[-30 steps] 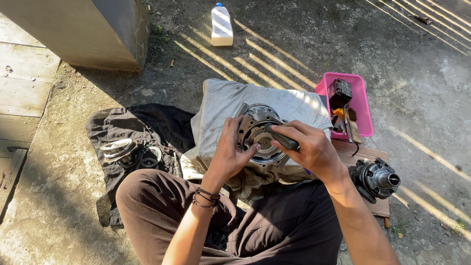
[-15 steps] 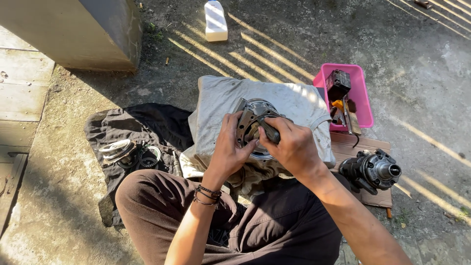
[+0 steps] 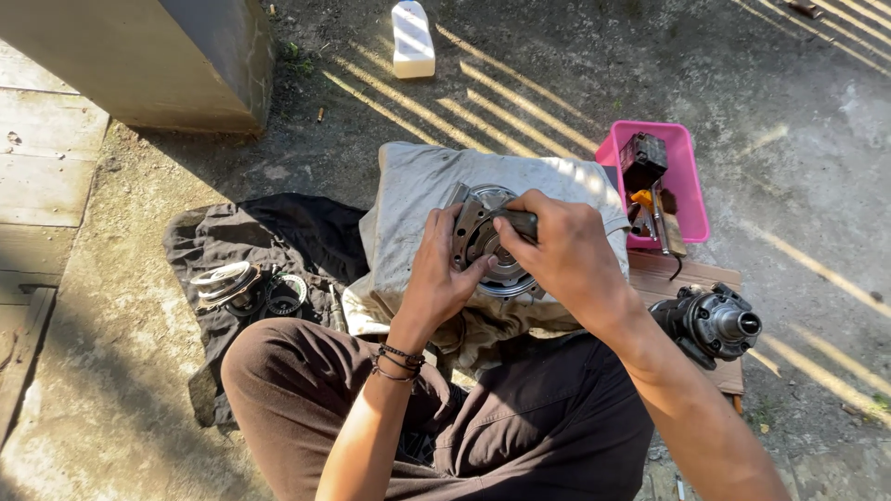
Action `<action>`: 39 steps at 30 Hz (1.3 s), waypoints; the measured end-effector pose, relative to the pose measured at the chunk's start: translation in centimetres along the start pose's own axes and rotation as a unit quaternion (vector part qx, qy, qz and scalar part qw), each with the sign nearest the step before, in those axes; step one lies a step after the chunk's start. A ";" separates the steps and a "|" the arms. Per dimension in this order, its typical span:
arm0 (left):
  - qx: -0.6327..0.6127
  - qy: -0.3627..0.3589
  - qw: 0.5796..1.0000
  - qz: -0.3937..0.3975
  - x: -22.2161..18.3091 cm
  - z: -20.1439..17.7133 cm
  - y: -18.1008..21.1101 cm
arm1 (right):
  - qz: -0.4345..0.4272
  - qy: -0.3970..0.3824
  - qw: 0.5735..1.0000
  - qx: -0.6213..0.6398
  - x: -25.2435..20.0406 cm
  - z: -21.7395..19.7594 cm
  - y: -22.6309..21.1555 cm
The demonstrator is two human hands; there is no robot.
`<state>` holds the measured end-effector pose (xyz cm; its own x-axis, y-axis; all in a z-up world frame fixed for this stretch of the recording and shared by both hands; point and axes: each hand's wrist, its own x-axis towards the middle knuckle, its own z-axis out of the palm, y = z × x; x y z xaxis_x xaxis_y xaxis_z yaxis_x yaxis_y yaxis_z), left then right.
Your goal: Disassembling a mechanical engine component to inspect and remove internal parts using hand tools
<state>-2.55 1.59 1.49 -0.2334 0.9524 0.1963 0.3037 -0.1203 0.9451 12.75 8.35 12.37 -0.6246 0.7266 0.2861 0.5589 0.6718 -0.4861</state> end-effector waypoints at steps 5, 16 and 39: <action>-0.003 -0.005 1.000 -0.008 0.0 -0.1 0.1 | 0.001 -0.005 0.998 0.064 -1.0 -0.1 1.1; 0.012 -0.021 1.000 -0.008 0.2 -0.4 0.1 | 0.010 -0.031 0.993 0.114 -0.2 -0.8 1.6; 0.001 -0.021 1.000 0.000 -0.3 -0.2 -0.3 | 0.070 -0.077 0.993 0.054 0.8 -2.1 -0.4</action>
<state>-2.76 1.31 1.15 -0.1937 0.9633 0.1857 0.3064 -0.1204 0.9442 13.18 8.91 14.53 -0.6259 0.7754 0.0838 0.5892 0.5406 -0.6005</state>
